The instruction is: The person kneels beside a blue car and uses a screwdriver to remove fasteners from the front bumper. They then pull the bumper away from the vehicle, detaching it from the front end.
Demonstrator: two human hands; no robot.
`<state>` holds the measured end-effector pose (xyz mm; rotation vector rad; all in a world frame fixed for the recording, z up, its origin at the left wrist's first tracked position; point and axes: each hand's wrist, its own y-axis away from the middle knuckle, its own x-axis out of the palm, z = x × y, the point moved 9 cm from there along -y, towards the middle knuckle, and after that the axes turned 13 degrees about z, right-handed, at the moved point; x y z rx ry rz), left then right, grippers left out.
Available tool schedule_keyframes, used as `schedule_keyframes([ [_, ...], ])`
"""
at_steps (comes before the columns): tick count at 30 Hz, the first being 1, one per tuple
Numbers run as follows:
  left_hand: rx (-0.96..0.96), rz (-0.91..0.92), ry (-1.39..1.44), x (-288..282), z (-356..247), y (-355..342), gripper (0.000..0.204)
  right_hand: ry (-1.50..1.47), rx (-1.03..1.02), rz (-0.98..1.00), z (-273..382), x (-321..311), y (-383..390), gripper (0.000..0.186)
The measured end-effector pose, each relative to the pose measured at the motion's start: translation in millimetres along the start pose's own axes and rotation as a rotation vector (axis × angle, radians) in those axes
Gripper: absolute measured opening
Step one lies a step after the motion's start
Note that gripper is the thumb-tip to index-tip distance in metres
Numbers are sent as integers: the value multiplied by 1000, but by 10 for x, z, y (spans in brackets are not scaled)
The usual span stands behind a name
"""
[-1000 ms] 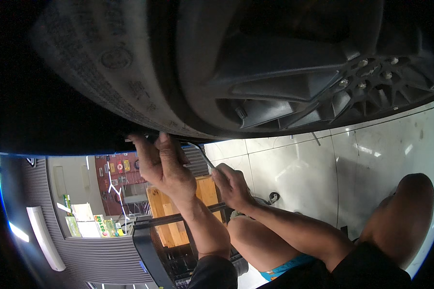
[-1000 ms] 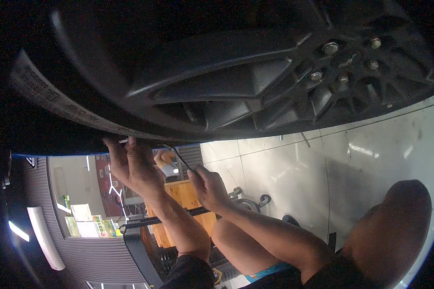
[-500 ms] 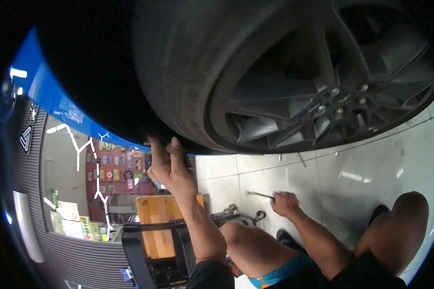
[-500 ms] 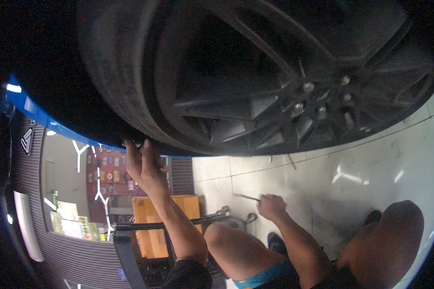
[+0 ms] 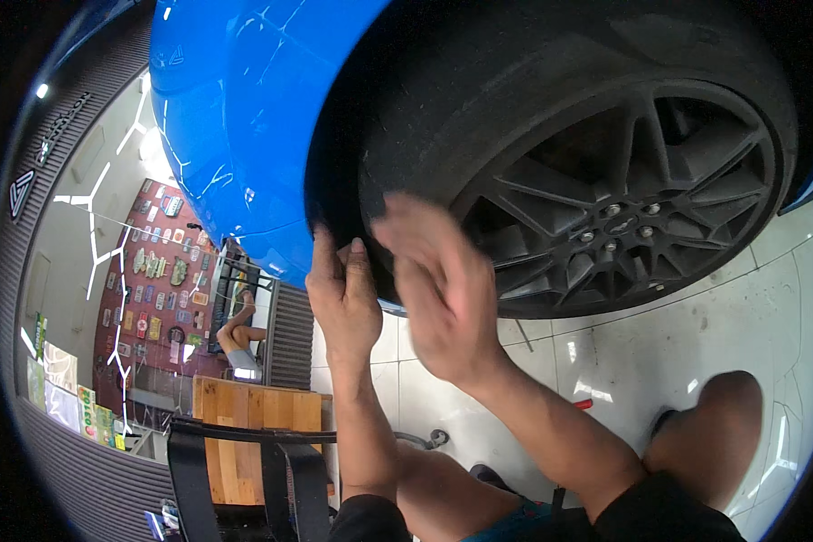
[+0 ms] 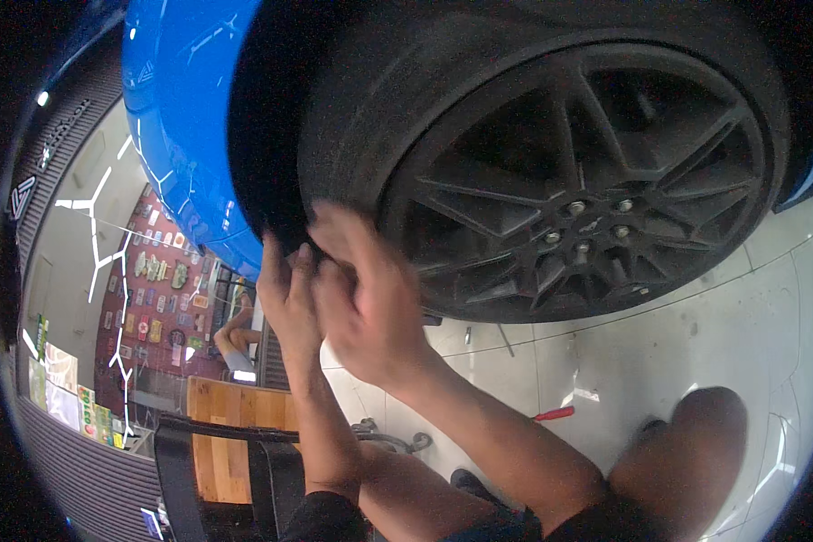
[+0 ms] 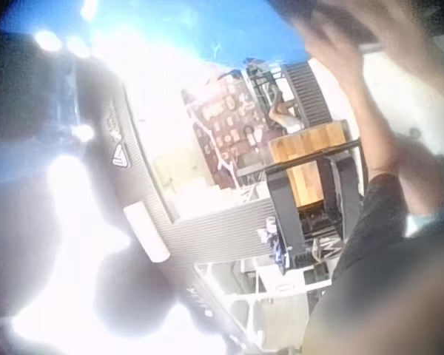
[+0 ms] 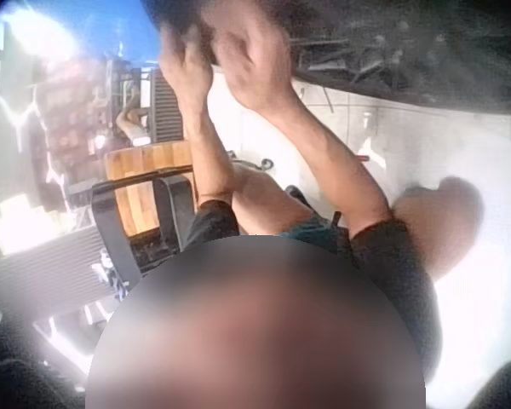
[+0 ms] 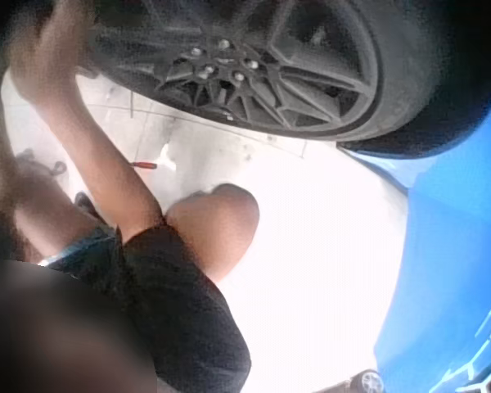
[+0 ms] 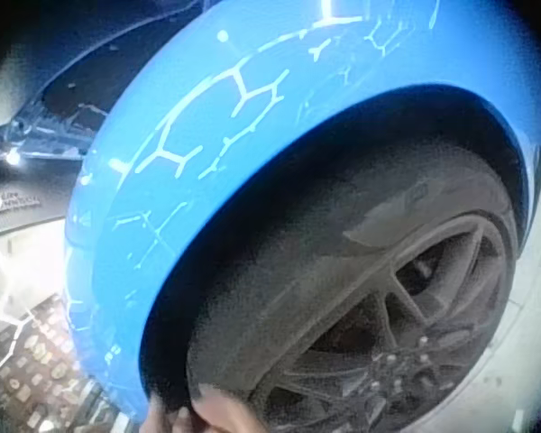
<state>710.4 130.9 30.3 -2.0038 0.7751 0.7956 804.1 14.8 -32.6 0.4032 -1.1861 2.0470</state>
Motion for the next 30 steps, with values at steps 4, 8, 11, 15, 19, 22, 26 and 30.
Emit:
schedule_keyframes([
  [4, 246, -7, -480, 47, -383, -35, 50, -112, -82, 121, 203, 502, -569, 14],
  [8, 154, 30, -332, 46, -350, -6, 54, -298, 65, 149, 146, 606, -811, 4],
  [11, 64, 46, -188, 61, -286, 8, 57, -485, 96, 246, 316, 488, -801, 9],
  [15, 28, 13, -47, 117, -251, -3, 58, -672, 65, 183, 372, 363, -822, 19],
  [19, 19, -10, 149, 126, -214, -23, 55, -662, -19, 200, 439, 337, -838, 24],
  [22, 109, -67, 376, 186, -39, -65, 53, -488, -48, 232, 451, 339, -865, 25],
  [26, 314, -126, 34, 40, -126, -74, 46, 150, -83, 235, 264, 392, -756, 22],
  [30, 140, 52, -243, 72, -135, -41, 34, 392, -76, 246, 146, 533, -641, 13],
])
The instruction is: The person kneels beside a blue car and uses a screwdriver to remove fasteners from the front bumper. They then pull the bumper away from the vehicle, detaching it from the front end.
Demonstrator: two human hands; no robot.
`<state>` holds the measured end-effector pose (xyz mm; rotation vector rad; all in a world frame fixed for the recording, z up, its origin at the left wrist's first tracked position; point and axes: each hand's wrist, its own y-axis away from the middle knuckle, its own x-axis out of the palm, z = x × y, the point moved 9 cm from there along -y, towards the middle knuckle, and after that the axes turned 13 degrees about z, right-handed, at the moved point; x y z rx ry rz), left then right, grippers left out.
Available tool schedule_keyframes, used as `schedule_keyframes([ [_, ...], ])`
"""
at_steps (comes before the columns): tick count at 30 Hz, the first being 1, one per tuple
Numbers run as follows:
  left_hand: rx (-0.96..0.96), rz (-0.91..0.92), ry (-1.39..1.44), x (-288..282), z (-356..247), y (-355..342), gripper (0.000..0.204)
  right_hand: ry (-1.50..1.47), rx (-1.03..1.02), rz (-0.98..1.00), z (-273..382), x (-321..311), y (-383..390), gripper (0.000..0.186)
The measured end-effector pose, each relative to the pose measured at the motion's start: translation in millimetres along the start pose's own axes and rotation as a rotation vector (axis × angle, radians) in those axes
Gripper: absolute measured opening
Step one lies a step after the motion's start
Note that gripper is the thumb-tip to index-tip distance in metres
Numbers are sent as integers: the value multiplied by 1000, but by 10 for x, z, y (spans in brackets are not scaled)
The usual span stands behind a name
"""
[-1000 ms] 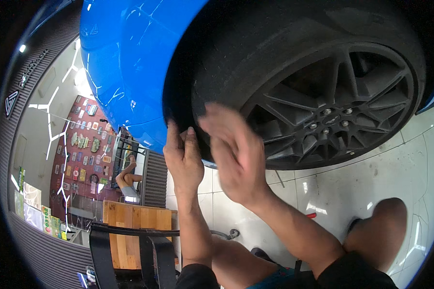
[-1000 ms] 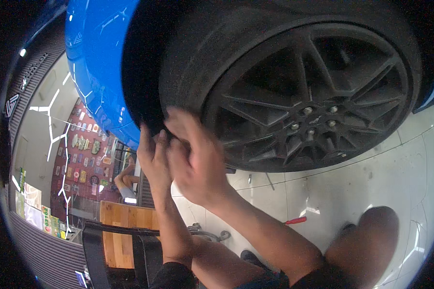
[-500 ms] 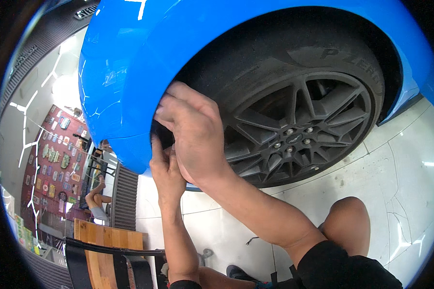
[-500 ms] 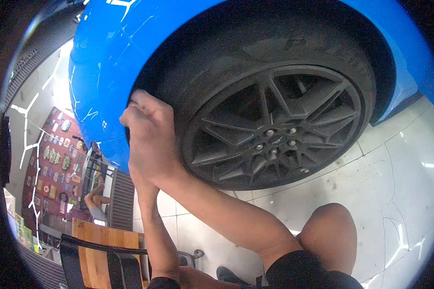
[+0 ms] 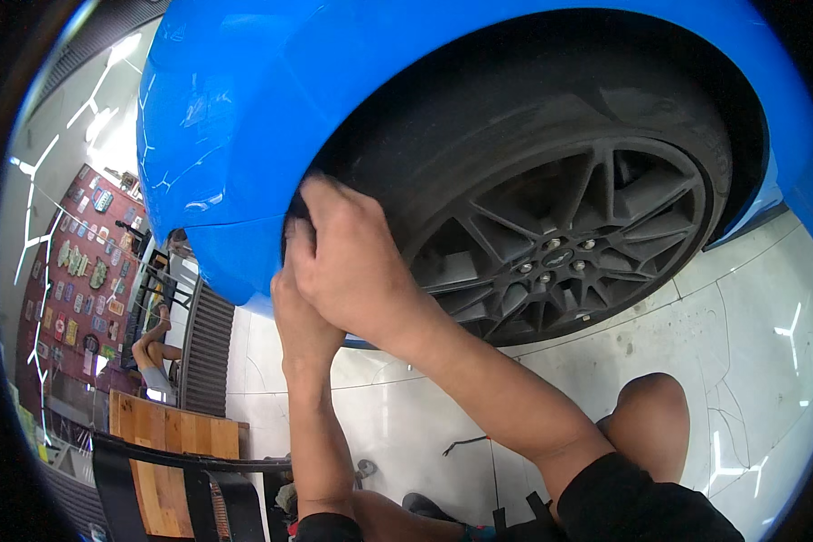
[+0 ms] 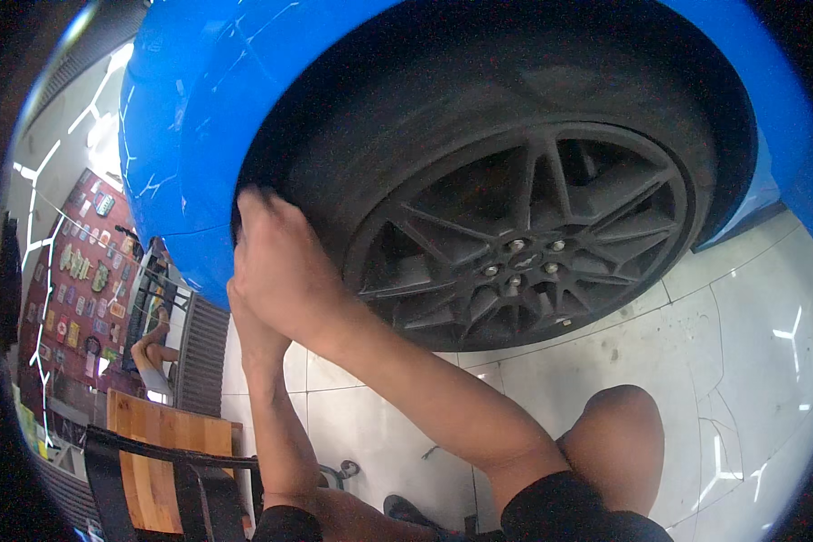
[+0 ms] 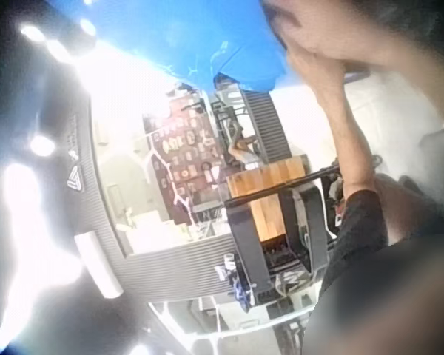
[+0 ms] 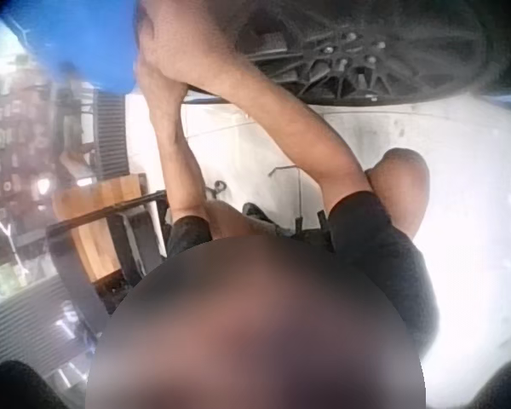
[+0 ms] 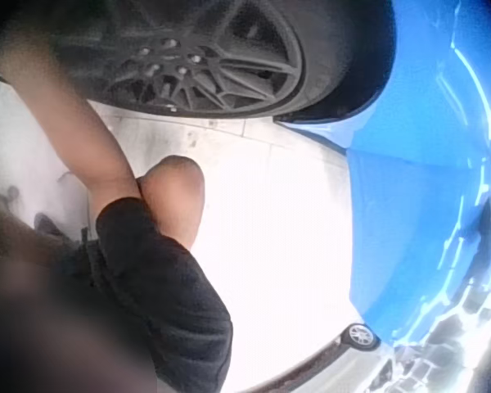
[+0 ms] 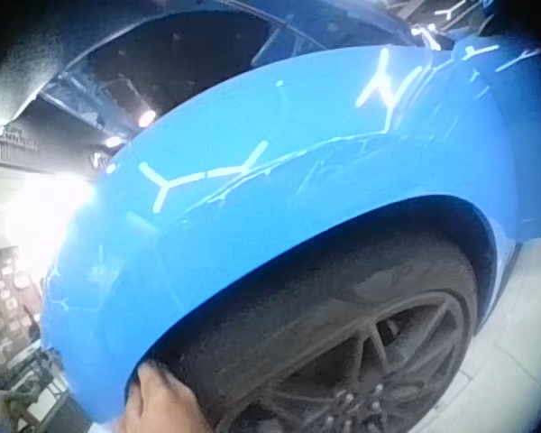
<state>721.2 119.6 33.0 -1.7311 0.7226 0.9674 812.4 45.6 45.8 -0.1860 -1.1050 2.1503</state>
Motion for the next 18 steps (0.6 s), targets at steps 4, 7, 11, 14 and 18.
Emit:
schedule_keyframes([
  [4, 81, -44, -12, -69, -121, -49, 29, 132, 99, 2, 2, -10, -31, 12],
  [7, 51, 4, 99, -16, -1, -111, 24, 190, 143, -19, -10, -27, -113, 11],
  [11, -11, -35, 242, -124, 71, -76, 24, 339, 217, 23, 77, 77, -237, 16],
  [14, 5, -65, 222, -123, 87, -38, 33, 356, 226, 15, 30, 95, -235, 15],
  [18, 55, -113, 207, -289, 103, 43, 41, 145, 248, 5, -172, 166, -269, 15],
])
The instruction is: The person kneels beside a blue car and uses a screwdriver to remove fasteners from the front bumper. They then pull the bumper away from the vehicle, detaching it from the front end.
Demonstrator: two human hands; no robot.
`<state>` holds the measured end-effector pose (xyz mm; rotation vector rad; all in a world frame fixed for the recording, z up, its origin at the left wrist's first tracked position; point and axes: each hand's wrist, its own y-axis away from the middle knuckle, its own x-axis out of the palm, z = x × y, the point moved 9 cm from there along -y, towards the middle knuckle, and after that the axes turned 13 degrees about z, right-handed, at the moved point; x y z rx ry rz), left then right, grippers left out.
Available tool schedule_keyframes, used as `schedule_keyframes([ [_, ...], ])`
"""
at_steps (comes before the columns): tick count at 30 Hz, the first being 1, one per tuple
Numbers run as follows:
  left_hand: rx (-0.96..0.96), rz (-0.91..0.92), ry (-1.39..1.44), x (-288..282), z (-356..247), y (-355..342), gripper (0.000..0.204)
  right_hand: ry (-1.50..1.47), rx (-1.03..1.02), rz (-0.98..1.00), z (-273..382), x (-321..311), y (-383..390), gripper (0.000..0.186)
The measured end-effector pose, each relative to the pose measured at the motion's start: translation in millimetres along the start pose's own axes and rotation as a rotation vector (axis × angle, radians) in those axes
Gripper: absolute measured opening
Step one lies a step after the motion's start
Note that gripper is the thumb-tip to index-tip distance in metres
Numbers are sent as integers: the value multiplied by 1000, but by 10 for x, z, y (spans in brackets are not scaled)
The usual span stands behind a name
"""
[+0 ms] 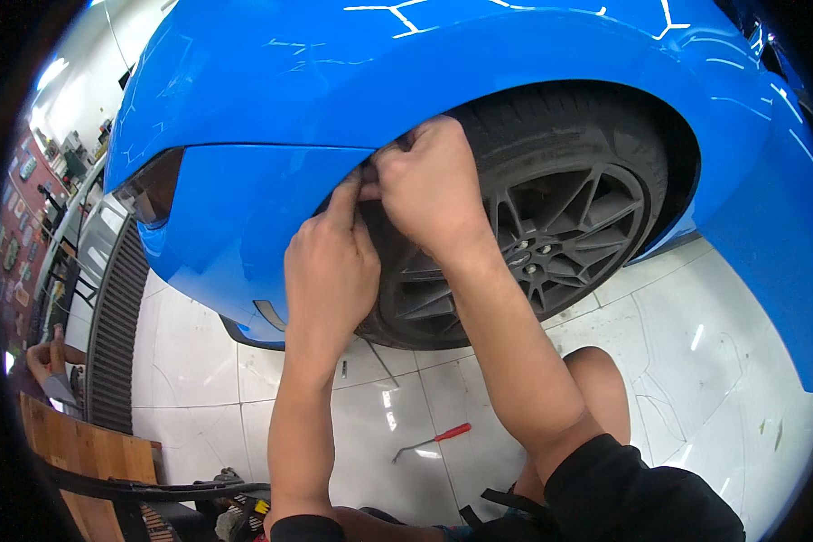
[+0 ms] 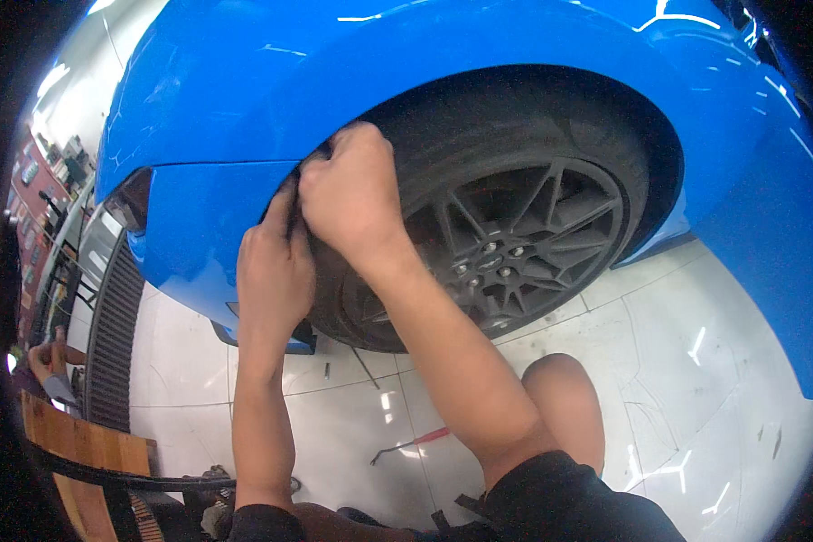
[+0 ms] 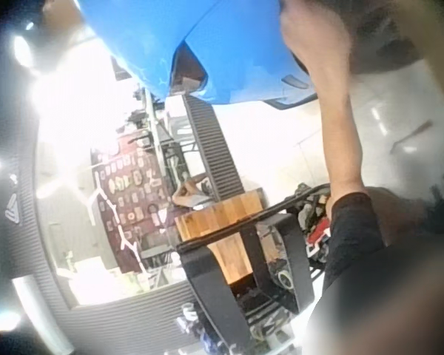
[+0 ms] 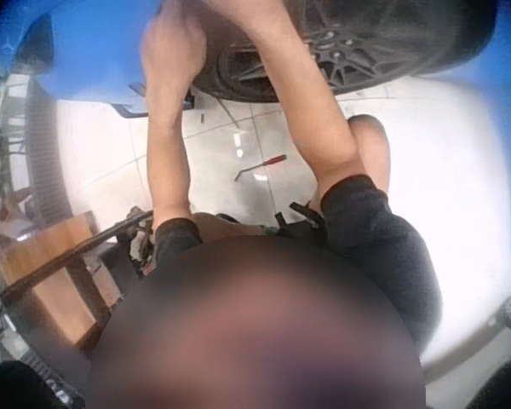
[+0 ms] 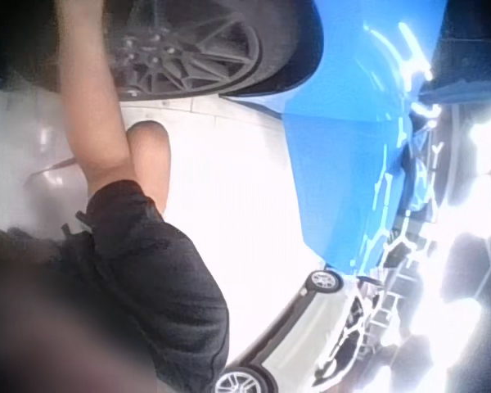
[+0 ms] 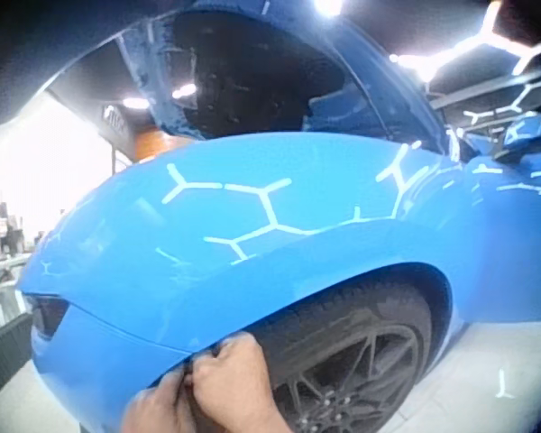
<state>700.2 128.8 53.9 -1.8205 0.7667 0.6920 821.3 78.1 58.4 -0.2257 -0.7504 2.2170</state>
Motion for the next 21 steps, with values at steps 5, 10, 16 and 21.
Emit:
schedule_keyframes([
  [5, -18, 6, -98, 14, -54, -23, 44, 184, 33, -49, 56, -66, 0, 16],
  [10, -22, 51, -103, 4, 19, 19, 49, 208, -186, -132, 350, -34, 214, 15],
  [16, 7, 20, -73, 29, 21, 27, 52, 25, -307, -155, 253, -7, 232, 12],
  [21, -130, 174, -125, 139, -13, -58, 48, 250, -247, -180, 252, -72, 156, 14],
])
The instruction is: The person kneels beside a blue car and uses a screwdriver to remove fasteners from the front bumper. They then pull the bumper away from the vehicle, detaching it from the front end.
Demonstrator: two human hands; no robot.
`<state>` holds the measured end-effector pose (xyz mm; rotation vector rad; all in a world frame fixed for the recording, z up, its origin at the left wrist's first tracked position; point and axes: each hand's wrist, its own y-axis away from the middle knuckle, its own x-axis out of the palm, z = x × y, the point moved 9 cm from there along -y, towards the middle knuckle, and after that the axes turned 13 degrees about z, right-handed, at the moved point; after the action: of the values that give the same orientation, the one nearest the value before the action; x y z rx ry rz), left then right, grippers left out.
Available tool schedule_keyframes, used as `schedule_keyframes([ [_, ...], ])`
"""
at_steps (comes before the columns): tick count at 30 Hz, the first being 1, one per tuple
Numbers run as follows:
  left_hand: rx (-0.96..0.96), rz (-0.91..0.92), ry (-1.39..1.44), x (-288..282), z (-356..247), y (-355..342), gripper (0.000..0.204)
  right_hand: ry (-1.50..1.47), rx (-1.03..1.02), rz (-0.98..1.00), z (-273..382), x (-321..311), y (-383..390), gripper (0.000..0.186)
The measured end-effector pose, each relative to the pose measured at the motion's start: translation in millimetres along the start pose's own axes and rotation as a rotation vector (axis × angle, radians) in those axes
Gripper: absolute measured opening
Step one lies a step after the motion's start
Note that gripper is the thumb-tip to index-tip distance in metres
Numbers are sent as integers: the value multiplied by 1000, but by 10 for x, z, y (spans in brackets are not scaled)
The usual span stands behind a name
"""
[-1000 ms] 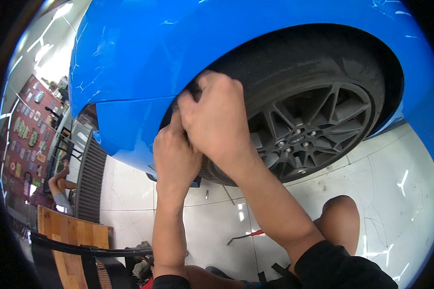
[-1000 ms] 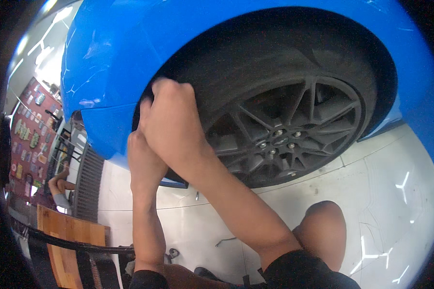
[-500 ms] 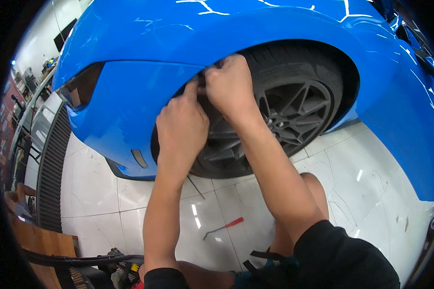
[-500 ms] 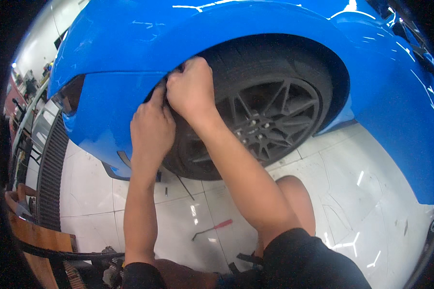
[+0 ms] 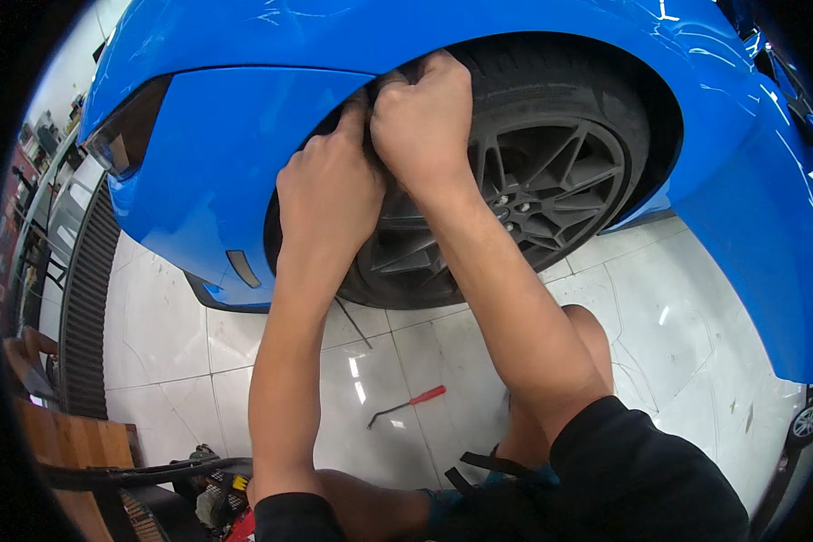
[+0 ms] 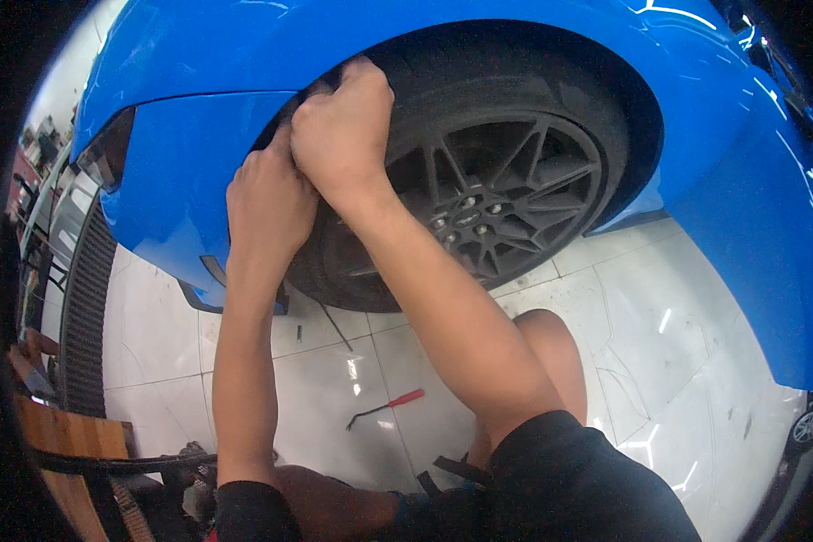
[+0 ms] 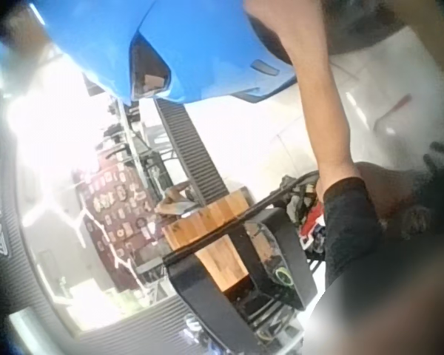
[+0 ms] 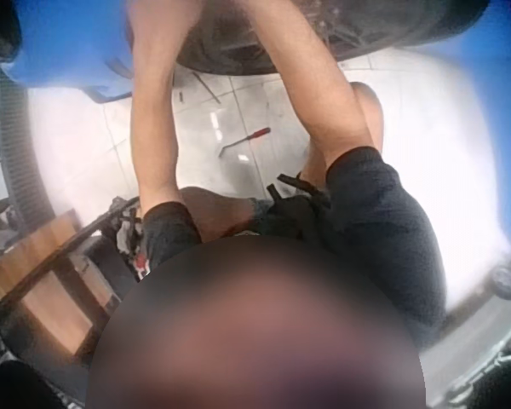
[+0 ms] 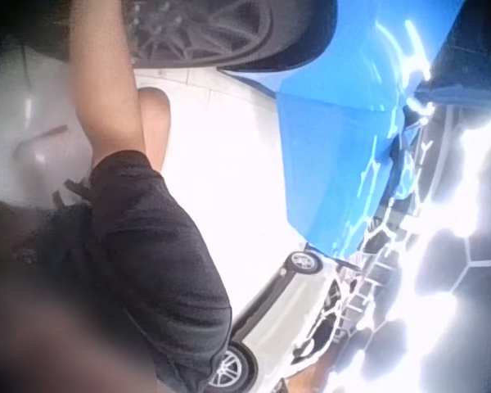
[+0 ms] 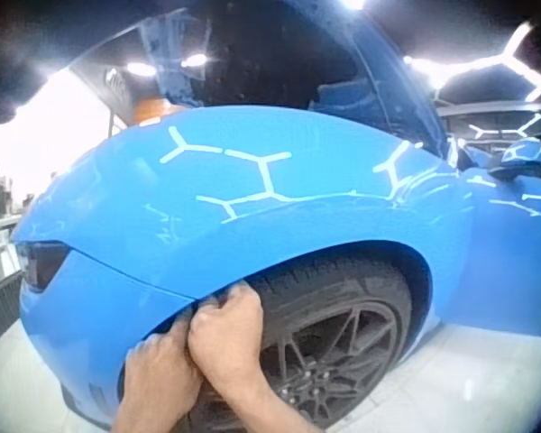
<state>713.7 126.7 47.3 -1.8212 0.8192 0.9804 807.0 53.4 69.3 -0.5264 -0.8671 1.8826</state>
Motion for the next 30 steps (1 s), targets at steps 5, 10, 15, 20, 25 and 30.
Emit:
schedule_keyframes([
  [5, 50, -119, -26, -77, -30, 29, 54, -195, -76, 37, 76, -16, 8, 12],
  [10, 86, -112, -41, -88, 23, 34, 52, -574, -4, 70, -75, 106, 51, 19],
  [15, 131, -150, 70, -73, 54, 57, 50, -649, 50, -109, -147, 153, 89, 13],
  [20, 153, -163, 105, -59, 47, 76, 48, -613, 127, -139, -190, 136, 153, 14],
  [25, 258, -237, 335, -125, -11, 132, 43, -593, 151, 8, -152, 133, 46, 23],
  [30, 337, -187, 262, -141, -15, -34, 45, -475, 96, -80, -2, 41, 14, 9],
])
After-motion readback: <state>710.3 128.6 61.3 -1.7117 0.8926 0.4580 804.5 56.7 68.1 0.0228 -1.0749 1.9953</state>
